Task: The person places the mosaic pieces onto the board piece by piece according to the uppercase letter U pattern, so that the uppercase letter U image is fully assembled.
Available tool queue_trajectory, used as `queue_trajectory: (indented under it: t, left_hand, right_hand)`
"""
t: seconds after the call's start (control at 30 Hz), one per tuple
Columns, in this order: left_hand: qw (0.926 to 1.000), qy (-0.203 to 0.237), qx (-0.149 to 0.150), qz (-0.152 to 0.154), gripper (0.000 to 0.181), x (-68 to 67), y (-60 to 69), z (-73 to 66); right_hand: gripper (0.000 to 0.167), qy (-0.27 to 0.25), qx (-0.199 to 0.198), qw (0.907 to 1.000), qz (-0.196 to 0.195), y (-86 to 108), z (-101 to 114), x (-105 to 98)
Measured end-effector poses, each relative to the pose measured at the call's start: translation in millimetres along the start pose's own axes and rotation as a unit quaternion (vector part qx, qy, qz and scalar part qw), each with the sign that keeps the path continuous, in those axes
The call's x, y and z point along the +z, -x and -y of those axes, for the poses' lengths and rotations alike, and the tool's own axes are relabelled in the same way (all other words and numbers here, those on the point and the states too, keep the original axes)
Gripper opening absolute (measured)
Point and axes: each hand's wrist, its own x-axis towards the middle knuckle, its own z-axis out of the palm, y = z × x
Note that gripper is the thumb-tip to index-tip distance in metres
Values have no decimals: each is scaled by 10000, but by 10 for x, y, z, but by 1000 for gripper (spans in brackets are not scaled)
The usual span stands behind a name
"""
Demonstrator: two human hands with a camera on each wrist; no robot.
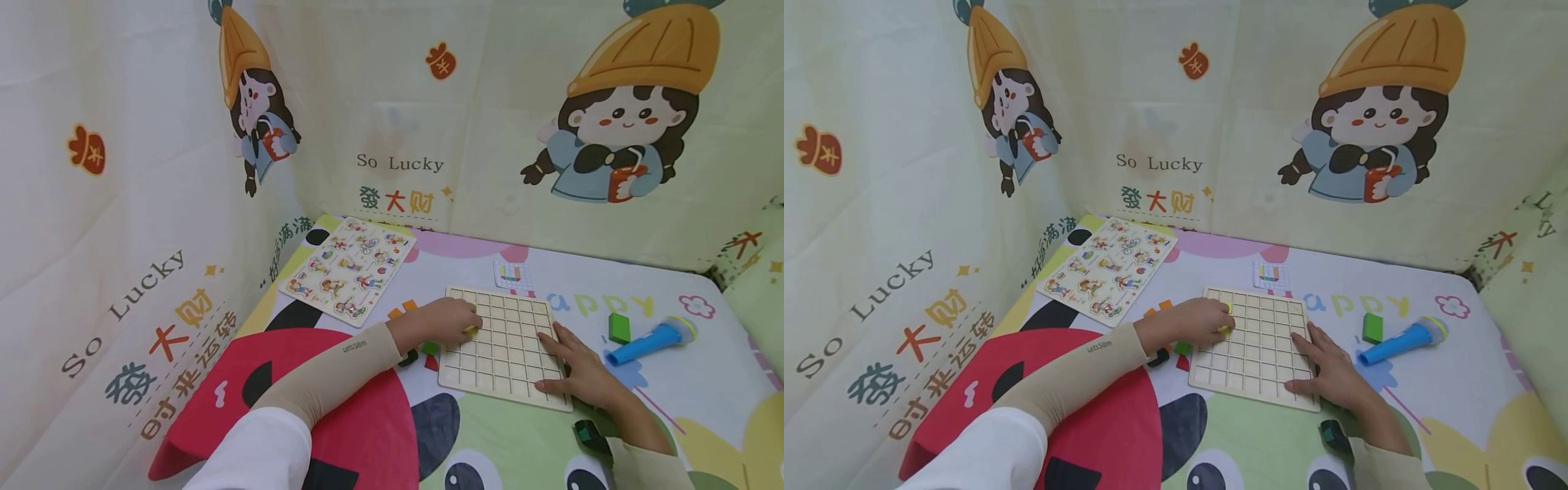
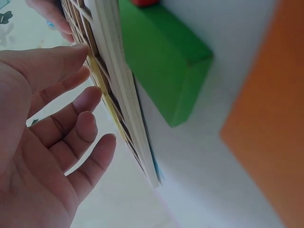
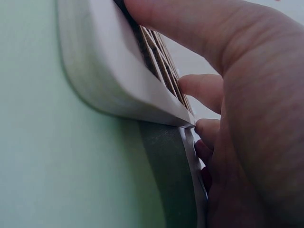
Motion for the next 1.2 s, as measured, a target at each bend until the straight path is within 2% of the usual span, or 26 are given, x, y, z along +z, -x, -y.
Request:
queue_trajectory:
  t: [0.2,0.37,0.6,0.87,1.2]
  left_hand:
    - [9999,-31,-100,55,25,-25,84,2]
    - [9999,-128,-63,19,24,-29,190,8]
    - [9998,-191,-19,30,23,51,360,7]
    - [9999,-8,-126,-57,23,62,561,5]
    - [9995,84,-271,-129,27,144,651,58]
  right_hand:
    - [103,-37,-58,10000,27,1,1,5]
    - [102,10,-91,10000,1,-5,-28,-2]
    - [103,87,-56,9999,50,-18,-40,-6]
    - [103,32,20,10000,67,13,-6,-15]
    - [104,2,32,9999,104,7,8,-20]
